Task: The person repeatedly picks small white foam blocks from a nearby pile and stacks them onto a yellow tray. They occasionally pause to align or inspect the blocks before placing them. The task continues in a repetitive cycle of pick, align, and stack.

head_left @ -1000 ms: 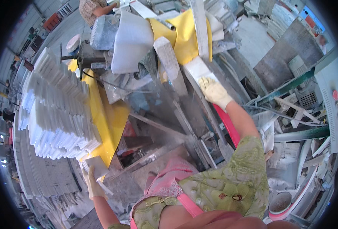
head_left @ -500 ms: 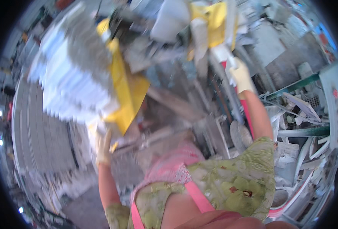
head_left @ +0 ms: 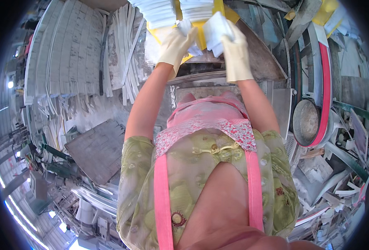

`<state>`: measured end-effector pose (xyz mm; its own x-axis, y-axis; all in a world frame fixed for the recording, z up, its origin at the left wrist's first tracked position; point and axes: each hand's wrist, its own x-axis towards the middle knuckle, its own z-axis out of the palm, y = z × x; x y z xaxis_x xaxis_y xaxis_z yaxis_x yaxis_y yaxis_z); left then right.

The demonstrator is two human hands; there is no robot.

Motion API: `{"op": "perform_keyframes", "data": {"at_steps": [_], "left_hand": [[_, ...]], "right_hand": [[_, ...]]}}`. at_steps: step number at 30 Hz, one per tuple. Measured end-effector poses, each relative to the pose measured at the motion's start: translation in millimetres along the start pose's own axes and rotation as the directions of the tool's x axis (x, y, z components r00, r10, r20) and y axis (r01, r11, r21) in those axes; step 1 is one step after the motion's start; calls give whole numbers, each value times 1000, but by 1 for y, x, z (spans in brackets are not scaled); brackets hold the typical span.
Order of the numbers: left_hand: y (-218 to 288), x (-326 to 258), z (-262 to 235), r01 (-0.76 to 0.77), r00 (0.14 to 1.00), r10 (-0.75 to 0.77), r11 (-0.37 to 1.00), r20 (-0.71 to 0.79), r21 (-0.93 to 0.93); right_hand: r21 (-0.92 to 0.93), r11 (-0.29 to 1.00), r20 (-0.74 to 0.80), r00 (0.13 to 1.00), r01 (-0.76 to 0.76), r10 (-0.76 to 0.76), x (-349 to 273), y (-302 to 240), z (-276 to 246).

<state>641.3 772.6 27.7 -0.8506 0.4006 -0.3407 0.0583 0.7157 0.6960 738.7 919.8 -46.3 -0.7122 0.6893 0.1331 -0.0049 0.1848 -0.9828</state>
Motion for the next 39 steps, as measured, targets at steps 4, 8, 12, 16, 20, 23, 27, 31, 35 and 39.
{"op": "perform_keyframes", "data": {"at_steps": [4, 8, 12, 16, 20, 23, 27, 31, 35, 39], "left_hand": [[-25, 20, 3, -37, 999, 37, 999, 10, 34], [-40, 48, 2, -368, 926, 375, 920, -33, 132], [-30, 55, 20, -219, 974, 222, 974, -49, 59], [-17, 44, 34, -51, 994, 39, 991, -99, -121], [-11, 36, 25, -37, 998, 31, 993, -50, -115], [-2, 36, 20, 39, 998, -42, 998, -54, -42], [14, 27, 18, 124, 991, -121, 990, -50, 62], [11, 13, 11, -134, 991, 133, 991, 26, 30], [2, 29, 9, -114, 993, 115, 993, 41, -26], [-3, 38, 12, -68, 997, 68, 997, 19, -42]], "right_hand": [[-101, 993, 80, 996, 58, -50, 0, 16, 48], [298, 955, 293, 953, -18, -74, -10, 27, 47], [-30, 999, 519, 855, 38, -17, -7, 28, 15], [-365, 905, 627, 777, 220, 64, 29, 28, 1], [-254, 912, 784, 620, 321, 0, 61, 25, 4], [-176, 931, 841, 540, 321, -28, 73, 27, 8], [-118, 938, 846, 527, 327, -78, 83, 40, 12], [4, 949, 773, 601, 316, -203, 81, 51, 8], [-28, 846, 698, 616, 533, -365, 75, 53, 5], [-94, 788, 654, 634, 608, -412, 77, 56, 16]]}}
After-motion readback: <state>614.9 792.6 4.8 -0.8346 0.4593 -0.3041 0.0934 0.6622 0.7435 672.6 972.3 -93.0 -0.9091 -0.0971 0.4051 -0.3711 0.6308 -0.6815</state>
